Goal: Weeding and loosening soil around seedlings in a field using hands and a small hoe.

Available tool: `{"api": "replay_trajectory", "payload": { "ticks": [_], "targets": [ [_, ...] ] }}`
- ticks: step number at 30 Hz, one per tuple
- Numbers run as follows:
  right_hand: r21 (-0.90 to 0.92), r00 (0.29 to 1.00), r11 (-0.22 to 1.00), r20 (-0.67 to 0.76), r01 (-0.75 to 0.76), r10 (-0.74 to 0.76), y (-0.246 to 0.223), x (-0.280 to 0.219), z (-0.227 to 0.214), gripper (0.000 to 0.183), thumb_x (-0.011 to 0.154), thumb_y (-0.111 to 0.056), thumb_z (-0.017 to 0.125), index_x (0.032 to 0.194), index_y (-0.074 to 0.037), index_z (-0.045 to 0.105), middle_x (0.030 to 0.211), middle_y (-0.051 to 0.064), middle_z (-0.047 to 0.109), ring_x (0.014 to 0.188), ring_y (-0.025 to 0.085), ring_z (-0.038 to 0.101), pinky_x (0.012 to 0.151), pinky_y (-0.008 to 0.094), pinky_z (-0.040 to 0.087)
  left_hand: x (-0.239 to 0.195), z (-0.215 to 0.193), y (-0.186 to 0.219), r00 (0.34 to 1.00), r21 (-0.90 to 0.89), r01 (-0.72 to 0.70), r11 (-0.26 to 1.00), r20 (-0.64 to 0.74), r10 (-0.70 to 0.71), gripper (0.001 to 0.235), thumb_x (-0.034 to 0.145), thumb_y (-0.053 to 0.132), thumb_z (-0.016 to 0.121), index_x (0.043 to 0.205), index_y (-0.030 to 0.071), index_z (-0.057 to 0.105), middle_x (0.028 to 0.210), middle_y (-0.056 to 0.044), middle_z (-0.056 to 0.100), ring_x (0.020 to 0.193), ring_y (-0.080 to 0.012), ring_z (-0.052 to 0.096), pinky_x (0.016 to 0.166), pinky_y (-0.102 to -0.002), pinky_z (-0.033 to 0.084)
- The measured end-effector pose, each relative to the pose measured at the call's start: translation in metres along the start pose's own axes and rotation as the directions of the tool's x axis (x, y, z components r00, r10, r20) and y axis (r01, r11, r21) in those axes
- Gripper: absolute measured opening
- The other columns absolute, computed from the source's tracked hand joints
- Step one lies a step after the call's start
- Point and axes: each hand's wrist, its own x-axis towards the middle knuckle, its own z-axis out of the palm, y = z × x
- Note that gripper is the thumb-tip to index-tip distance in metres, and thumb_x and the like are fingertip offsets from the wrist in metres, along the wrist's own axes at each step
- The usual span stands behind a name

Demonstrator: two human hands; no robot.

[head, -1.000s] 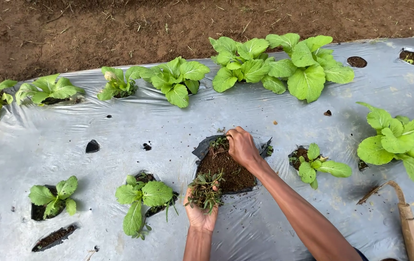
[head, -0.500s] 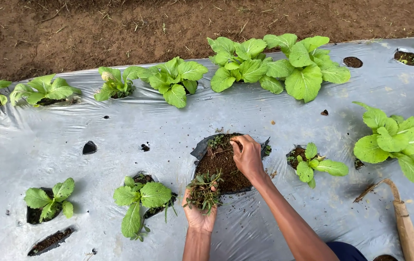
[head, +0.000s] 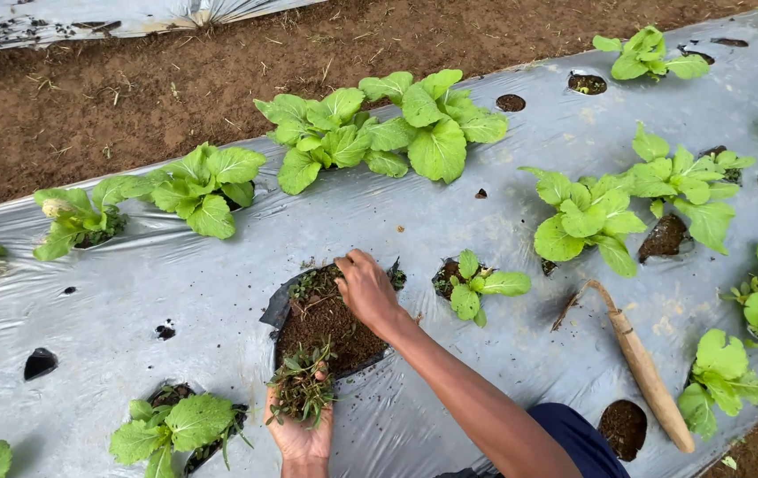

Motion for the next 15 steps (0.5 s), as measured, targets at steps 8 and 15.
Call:
{"api": "replay_trajectory", "payload": {
  "ticks": [8, 15],
  "targets": [
    [0.213, 1.000, 0.977, -0.023, 0.005, 0.000, 0.017, 0.005, 0.018, 0.034, 0.105, 0.005, 0.039, 0.111, 0.009, 0.072, 0.124, 0.030, 0.058, 0.105, 0.046, 0.061, 0.097, 0.060, 0.060, -0.004, 0.006, -0.002, 1.000, -0.017, 0.003, 1.000, -0.011, -0.003, 0.040, 0.087, 0.028, 0.066, 0.122, 0.009, 0.065, 0.129, -0.020, 0.067, 0.113, -0.0387, 0.066, 0.078, -0.037, 0.066],
    [0.262, 0.999, 0.964, 0.012, -0.042, 0.040, 0.020, 0.015, 0.028, 0.022, 0.097, 0.006, 0.042, 0.097, 0.006, 0.065, 0.107, 0.022, 0.064, 0.107, 0.038, 0.063, 0.078, 0.046, 0.067, -0.004, 0.007, 0.001, 1.000, -0.011, 0.010, 1.000, 0.019, -0.010, 0.038, 0.089, 0.025, 0.063, 0.122, 0.006, 0.068, 0.128, -0.018, 0.069, 0.108, -0.0394, 0.067, 0.076, -0.036, 0.064]
  ]
}}
